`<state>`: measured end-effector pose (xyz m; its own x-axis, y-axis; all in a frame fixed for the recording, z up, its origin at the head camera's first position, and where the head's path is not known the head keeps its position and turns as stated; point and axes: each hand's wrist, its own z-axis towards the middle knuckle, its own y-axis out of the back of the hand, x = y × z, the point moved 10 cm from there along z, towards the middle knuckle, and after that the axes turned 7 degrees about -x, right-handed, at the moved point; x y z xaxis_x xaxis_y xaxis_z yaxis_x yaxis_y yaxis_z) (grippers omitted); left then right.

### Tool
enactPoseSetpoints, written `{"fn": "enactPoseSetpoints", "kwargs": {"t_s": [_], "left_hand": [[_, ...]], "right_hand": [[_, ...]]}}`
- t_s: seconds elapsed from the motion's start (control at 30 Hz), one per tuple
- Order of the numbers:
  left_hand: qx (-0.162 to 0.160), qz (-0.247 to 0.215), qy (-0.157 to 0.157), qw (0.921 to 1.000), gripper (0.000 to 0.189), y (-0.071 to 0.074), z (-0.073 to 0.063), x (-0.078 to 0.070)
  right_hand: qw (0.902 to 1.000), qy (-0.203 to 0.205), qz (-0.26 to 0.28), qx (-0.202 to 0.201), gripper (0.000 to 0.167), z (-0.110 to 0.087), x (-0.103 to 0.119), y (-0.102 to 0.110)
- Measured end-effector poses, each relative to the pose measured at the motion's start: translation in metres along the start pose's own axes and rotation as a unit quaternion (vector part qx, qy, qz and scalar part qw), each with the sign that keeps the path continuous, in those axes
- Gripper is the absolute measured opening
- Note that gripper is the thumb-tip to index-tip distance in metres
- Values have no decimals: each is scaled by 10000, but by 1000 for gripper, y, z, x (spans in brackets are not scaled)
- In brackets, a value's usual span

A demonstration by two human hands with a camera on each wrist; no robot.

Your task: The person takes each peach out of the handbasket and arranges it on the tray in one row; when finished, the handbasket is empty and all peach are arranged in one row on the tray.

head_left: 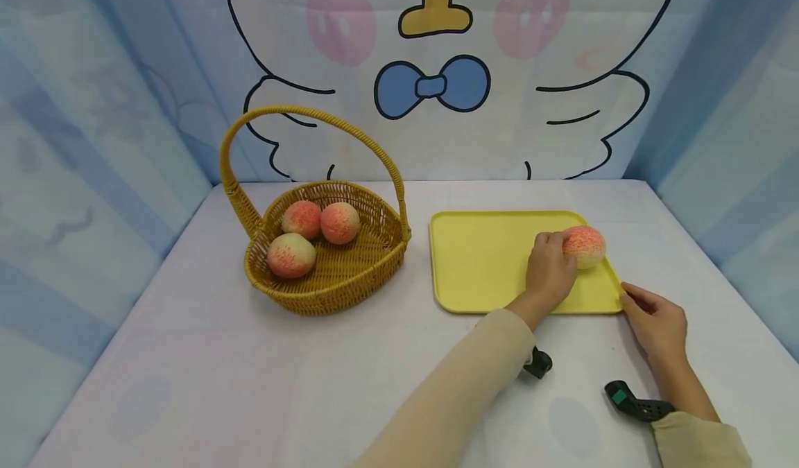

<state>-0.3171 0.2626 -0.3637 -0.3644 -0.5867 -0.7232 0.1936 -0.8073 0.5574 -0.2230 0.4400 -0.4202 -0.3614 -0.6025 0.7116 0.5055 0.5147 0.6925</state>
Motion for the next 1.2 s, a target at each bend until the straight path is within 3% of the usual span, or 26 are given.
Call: {"fn": "enactPoseSetpoints", "kwargs": {"t_s": [0.33, 0.6, 0.7, 0.8, 0.97, 1.2], "left_hand": [[88, 312, -30, 9995, 28, 3, 6, 0], [181, 659, 121, 9976, 25, 7, 13, 2], [260, 555, 129, 9980, 24, 13, 15, 5], [299, 381, -84, 9988, 25, 27, 18, 10], [51, 213, -582, 9981, 28, 64, 25, 27], [-80, -509, -638, 9966, 29, 116, 27, 60]], "right_hand": [[10000, 32, 62, 28, 46, 2, 7, -5], [9999, 96, 75, 30, 46, 3, 11, -6], [9999, 86, 24, 52, 45, 4, 11, -7], [9999, 44, 23, 106, 45, 4, 9, -8], [9997, -136, 43, 174, 47, 4, 3, -10], [9997, -221, -67, 97, 47, 4, -7, -4]]}}
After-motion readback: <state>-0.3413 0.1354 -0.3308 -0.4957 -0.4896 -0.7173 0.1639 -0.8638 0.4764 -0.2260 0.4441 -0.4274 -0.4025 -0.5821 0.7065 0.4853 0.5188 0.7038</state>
